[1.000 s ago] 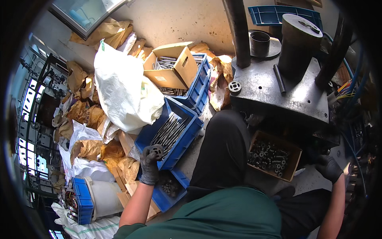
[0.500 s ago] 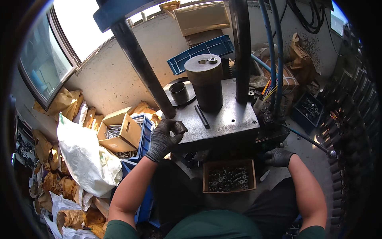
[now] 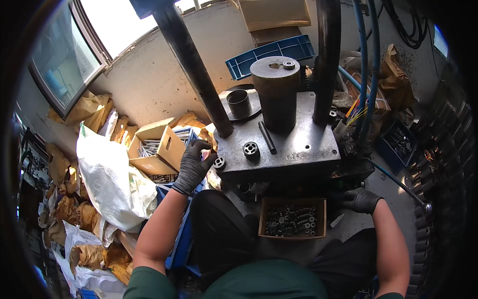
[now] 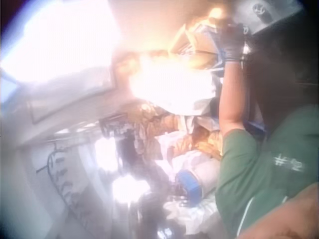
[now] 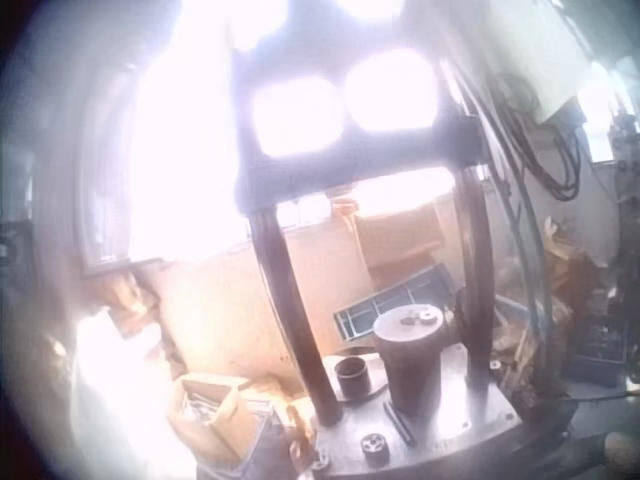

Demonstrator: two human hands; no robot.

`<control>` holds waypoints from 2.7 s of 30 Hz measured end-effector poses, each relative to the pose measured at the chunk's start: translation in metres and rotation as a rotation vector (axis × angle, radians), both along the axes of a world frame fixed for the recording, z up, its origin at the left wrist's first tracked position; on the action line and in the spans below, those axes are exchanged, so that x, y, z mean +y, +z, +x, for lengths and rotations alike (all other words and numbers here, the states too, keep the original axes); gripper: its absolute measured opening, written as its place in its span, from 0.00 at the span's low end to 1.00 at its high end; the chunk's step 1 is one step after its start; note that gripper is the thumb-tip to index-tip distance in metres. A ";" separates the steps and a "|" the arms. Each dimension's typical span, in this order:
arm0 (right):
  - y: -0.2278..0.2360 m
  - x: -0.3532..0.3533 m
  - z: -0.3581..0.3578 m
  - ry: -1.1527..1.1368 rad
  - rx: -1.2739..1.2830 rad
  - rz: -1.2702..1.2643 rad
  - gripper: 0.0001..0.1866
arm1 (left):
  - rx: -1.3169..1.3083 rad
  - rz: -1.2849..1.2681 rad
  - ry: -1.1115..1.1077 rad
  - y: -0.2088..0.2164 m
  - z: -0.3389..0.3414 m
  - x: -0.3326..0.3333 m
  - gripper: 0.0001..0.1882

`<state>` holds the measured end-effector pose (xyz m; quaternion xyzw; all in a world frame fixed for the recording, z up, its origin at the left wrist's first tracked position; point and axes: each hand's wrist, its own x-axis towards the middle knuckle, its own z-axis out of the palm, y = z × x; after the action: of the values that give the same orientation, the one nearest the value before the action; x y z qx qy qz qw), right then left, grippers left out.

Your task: Assemble metal components using a vertical press machine, including cleaning and positioning cylindrical parts and pins.

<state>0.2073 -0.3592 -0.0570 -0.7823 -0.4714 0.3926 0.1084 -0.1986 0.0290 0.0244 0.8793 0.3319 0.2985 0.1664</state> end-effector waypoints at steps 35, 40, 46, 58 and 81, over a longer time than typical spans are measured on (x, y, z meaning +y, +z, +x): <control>0.044 0.034 -0.071 0.285 -0.208 0.395 0.15 | -0.584 -1.166 0.551 -0.182 -0.326 -0.070 0.11; 0.146 0.120 -0.169 0.666 -0.424 1.012 0.23 | -0.385 -0.738 0.183 -0.025 -0.196 -0.088 0.17; 0.196 0.191 -0.205 0.599 -0.484 0.952 0.25 | -0.635 -1.116 -0.493 0.031 -0.010 -0.053 0.15; 0.153 0.274 -0.148 0.521 -0.690 0.388 0.15 | -0.402 -0.331 0.028 -0.020 0.086 0.028 0.17; 0.128 0.293 -0.219 0.688 -1.083 0.070 0.17 | -0.668 -0.550 0.114 -0.058 0.125 0.054 0.18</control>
<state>-0.0114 -0.0658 0.0709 -0.6697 -0.6960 -0.0613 -0.2516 -0.0732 0.0828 -0.0336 0.6377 0.3750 0.4755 0.4760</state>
